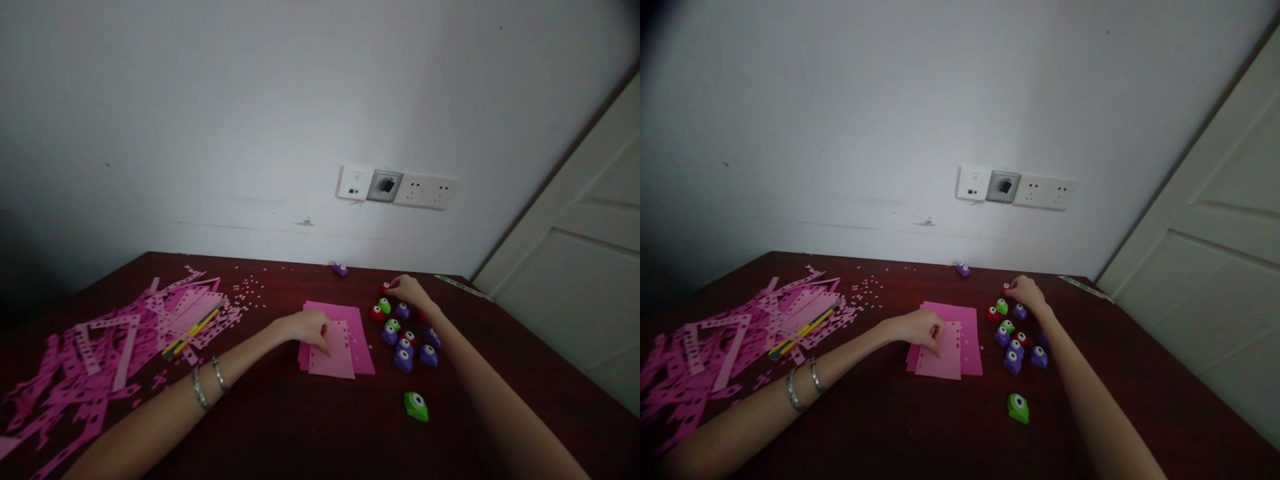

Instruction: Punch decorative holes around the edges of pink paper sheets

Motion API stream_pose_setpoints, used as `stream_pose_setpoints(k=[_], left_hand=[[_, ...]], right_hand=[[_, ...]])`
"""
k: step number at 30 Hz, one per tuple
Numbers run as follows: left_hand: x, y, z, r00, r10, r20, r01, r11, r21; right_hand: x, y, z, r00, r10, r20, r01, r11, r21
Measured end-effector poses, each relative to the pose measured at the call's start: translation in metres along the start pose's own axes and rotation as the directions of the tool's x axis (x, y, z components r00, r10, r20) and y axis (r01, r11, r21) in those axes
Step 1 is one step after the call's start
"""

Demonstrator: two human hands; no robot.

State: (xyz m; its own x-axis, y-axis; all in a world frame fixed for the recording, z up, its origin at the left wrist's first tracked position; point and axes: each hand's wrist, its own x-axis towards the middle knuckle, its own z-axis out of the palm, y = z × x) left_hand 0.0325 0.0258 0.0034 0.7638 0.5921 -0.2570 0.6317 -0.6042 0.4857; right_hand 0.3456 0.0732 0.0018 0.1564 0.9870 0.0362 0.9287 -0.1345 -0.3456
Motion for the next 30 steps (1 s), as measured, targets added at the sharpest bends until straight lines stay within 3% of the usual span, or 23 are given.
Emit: stream_pose_setpoints(k=[6, 10, 12, 14, 17, 20, 24, 30], left_hand=[[-0.003, 0.001, 0.0, 1.0, -0.008, -0.01, 0.008, 0.999, 0.039], [0.009, -0.007, -0.017, 0.99, -0.002, -0.144, 0.0, 1.0, -0.011], [0.024, -0.016, -0.031, 0.957, -0.069, -0.282, 0.057, 0.997, -0.049], [0.044, -0.029, -0.047, 0.873, -0.221, -0.435, 0.204, 0.975, -0.087], [0.078, -0.047, -0.065, 0.8, -0.286, -0.527, 0.28, 0.956, -0.094], [0.108, -0.06, -0.072, 0.762, -0.307, -0.57, 0.312, 0.946, -0.092], [0.134, -0.07, -0.07, 0.748, -0.324, -0.579, 0.326, 0.94, -0.105], [0.154, -0.074, -0.064, 0.776, -0.301, -0.554, 0.297, 0.95, -0.1]], right_hand=[[-0.006, 0.002, -0.008, 0.998, -0.059, -0.027, 0.06, 0.998, 0.031], [-0.026, -0.003, -0.026, 0.992, -0.11, -0.061, 0.113, 0.993, 0.043], [-0.041, -0.008, -0.035, 0.983, -0.176, -0.047, 0.179, 0.982, 0.054], [-0.055, -0.013, -0.04, 0.973, -0.226, -0.045, 0.23, 0.97, 0.085], [-0.069, -0.019, -0.042, 0.966, -0.258, -0.029, 0.259, 0.959, 0.111], [-0.074, -0.022, -0.039, 0.957, -0.288, 0.025, 0.283, 0.95, 0.132], [-0.075, -0.025, -0.037, 0.952, -0.304, 0.039, 0.296, 0.945, 0.141], [-0.075, -0.027, -0.036, 0.942, -0.331, 0.052, 0.32, 0.935, 0.151]])
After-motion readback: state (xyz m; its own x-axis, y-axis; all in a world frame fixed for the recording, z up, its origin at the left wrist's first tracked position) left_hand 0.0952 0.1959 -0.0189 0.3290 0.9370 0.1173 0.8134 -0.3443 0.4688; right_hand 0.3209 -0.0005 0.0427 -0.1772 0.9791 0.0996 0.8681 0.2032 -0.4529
